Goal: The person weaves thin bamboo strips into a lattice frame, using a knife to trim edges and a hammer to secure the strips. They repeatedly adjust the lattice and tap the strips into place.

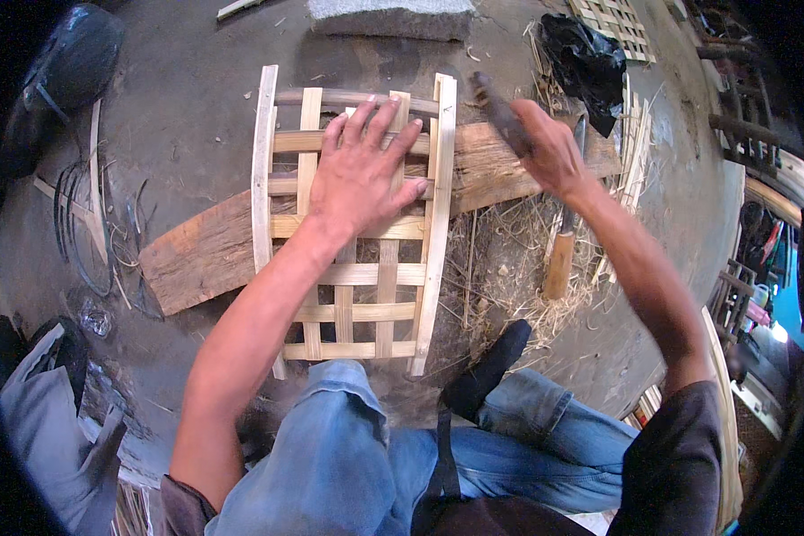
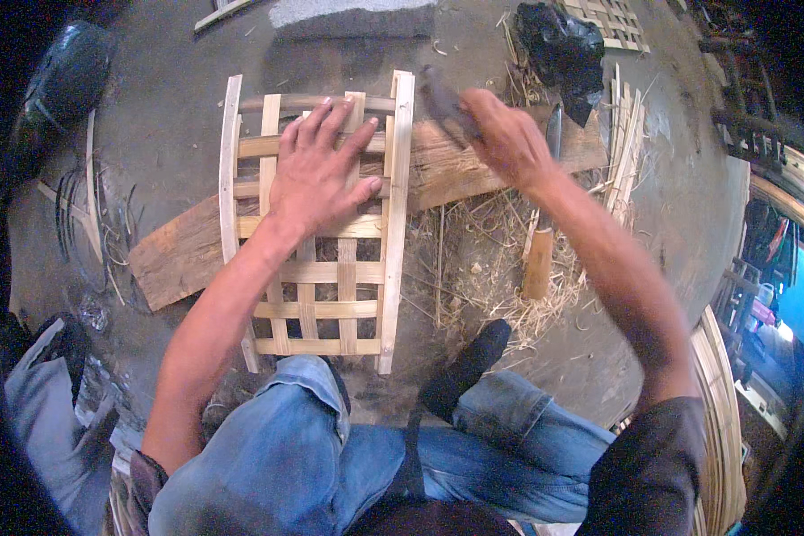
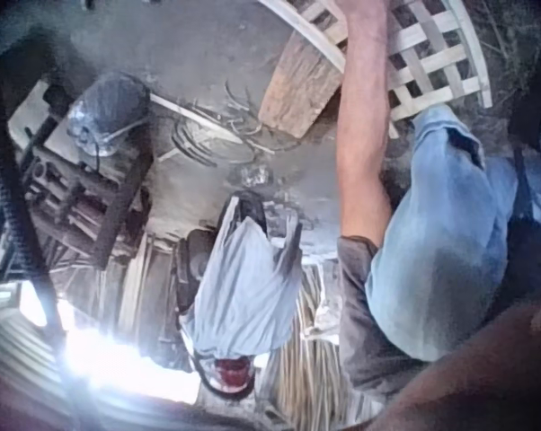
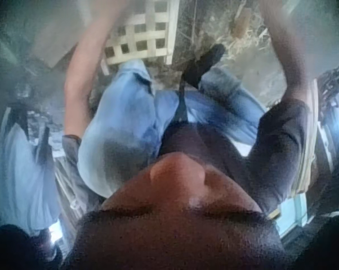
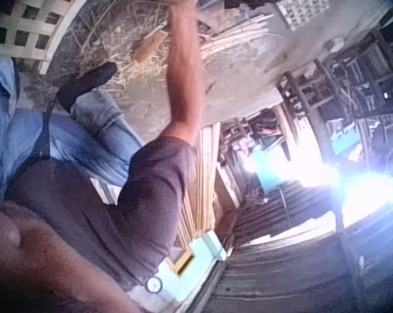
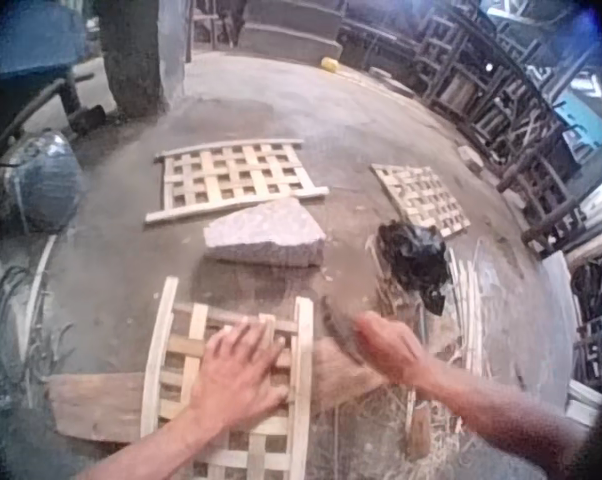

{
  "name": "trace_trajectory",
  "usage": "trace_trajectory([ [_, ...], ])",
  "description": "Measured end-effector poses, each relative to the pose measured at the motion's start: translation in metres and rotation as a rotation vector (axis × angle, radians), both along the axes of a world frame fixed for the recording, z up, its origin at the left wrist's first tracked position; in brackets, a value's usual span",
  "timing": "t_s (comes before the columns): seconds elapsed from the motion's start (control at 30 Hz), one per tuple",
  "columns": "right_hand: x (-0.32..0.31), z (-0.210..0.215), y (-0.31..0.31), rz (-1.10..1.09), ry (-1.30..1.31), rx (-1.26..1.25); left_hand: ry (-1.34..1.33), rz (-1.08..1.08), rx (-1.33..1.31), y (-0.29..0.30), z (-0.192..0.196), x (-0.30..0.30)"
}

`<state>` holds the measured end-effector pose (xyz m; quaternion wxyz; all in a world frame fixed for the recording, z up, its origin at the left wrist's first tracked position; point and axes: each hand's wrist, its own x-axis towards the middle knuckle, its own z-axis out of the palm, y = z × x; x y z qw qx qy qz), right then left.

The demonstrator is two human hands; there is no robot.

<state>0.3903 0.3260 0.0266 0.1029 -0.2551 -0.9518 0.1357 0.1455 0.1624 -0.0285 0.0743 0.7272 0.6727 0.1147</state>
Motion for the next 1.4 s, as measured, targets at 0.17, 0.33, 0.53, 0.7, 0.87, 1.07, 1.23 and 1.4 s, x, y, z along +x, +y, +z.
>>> trace_trajectory([
  [0.17,-0.029,0.013,-0.064,-0.785,0.261,-0.633,-0.114,0.039,-0.015,0.001,0.001,-0.005],
  [0.33,-0.04,-0.01,-0.063,-1.0,0.426,-0.855,-0.075,0.063,0.014,0.01,0.0,0.003],
  [0.53,-0.047,-0.014,-0.06,-0.881,0.324,-0.941,-0.02,0.072,0.085,0.01,-0.008,0.004],
  [0.7,-0.053,-0.014,-0.069,-1.007,0.383,-0.927,-0.032,0.06,0.099,0.009,-0.007,0.002],
  [0.87,-0.049,-0.022,-0.071,-1.025,0.508,-0.975,-0.026,0.056,0.093,0.01,-0.004,0.004],
  [1.07,-0.047,0.003,-0.067,-0.996,0.501,-0.814,-0.019,0.067,0.085,0.007,-0.006,0.002],
  [1.23,-0.042,0.017,-0.059,-0.881,0.456,-0.694,-0.027,0.07,0.095,0.008,-0.007,0.002],
  [1.4,-0.046,0.012,-0.041,-0.896,0.303,-0.726,-0.019,0.073,0.09,0.01,-0.005,0.003],
])
